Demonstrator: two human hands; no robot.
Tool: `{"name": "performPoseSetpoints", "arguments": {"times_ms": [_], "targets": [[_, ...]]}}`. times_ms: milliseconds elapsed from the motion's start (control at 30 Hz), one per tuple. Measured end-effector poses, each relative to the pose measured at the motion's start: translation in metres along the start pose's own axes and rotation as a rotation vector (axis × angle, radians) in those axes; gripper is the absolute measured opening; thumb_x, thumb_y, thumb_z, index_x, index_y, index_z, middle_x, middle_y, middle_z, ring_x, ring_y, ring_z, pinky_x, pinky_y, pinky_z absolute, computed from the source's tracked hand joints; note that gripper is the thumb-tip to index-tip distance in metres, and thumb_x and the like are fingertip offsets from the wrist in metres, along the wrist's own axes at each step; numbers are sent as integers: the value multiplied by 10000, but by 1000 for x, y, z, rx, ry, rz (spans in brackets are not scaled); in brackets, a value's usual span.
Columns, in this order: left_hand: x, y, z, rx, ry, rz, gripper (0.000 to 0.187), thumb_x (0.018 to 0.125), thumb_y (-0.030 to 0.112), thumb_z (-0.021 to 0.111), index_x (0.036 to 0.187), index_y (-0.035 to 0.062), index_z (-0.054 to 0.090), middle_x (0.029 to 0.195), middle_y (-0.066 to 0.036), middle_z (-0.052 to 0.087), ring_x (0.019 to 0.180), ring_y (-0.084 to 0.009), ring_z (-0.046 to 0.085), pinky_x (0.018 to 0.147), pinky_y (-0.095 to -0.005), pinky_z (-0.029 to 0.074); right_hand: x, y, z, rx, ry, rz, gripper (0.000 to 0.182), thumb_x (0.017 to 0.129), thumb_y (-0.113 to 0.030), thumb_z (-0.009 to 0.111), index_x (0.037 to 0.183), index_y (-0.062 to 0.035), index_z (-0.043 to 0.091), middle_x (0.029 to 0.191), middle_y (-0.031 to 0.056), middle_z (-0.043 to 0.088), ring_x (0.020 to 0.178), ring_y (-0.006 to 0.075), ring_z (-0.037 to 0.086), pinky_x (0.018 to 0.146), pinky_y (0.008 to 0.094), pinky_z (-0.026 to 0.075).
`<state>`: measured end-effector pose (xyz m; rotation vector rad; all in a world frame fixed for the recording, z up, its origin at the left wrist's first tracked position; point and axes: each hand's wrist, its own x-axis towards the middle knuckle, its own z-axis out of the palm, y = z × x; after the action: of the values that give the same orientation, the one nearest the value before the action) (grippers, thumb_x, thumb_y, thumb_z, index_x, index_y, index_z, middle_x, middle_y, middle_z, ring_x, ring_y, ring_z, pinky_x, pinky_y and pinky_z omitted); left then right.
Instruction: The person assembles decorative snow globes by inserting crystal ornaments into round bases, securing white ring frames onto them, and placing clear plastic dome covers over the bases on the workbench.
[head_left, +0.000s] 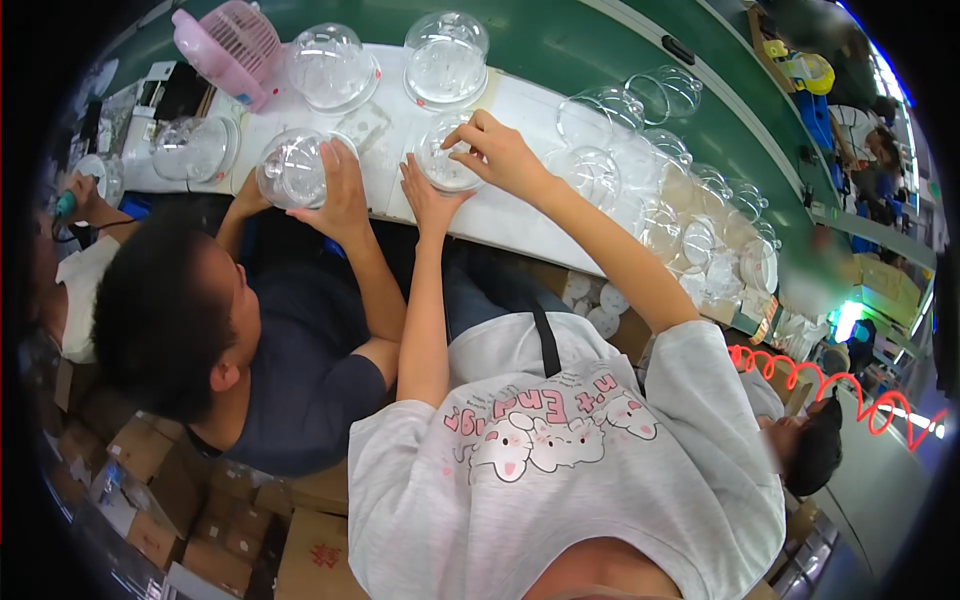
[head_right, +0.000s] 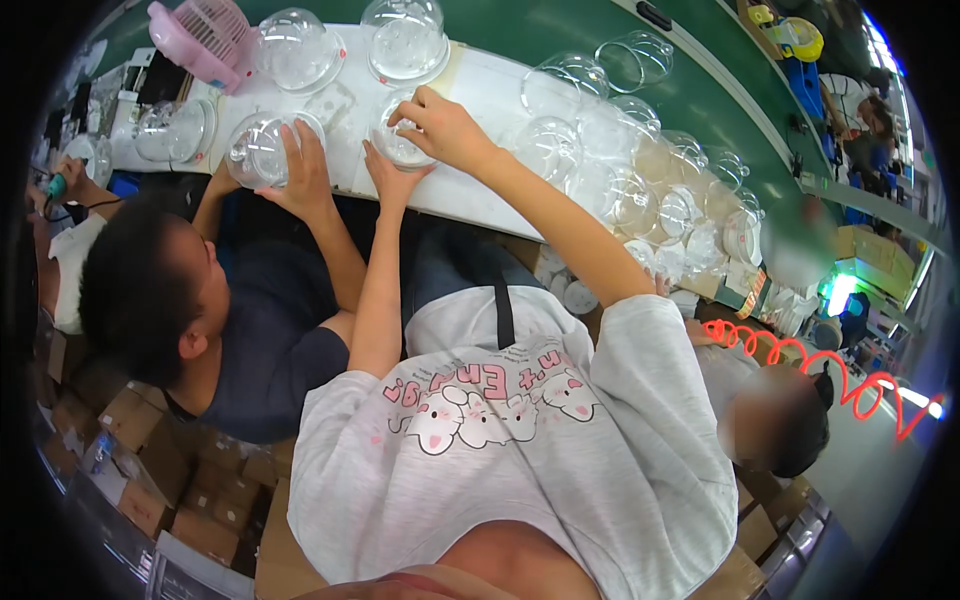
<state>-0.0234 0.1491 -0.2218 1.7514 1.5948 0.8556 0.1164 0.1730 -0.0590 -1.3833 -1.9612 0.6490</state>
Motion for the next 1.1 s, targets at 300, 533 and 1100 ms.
{"name": "performPoseSetpoints", "arguments": {"times_ms": [300, 533, 1100], "targets": [[9, -5, 5, -198, 38, 57, 914, 450, 252, 855, 1201, -47, 429, 1109, -216, 537, 1020, -348, 529, 824, -416, 449, -30, -50, -19, -143, 178, 149, 380, 744, -173, 638, 1103, -157, 512, 1062, 110, 494, 766, 292, 597, 611, 383, 502], [-7, 1, -3, -86, 284, -21, 881, 474, 224, 865, 1182, -60, 425, 1119, -213, 521, 1026, -354, 516, 883, -415, 413, -108, -239, -176, -352, 122, -80, 231, 699, -179, 633, 916, -131, 573, 676, -27, 444, 487, 102, 443, 372, 227, 329], [6, -25, 19, -58, 353, 20, 871, 512, 214, 865, 1187, -75, 396, 1150, -234, 485, 1055, -379, 482, 937, -441, 372, -178, -268, -208, -396, 581, -38, 130, 708, -198, 653, 816, -126, 658, 603, -53, 480, 449, 58, 434, 357, 190, 276]]}}
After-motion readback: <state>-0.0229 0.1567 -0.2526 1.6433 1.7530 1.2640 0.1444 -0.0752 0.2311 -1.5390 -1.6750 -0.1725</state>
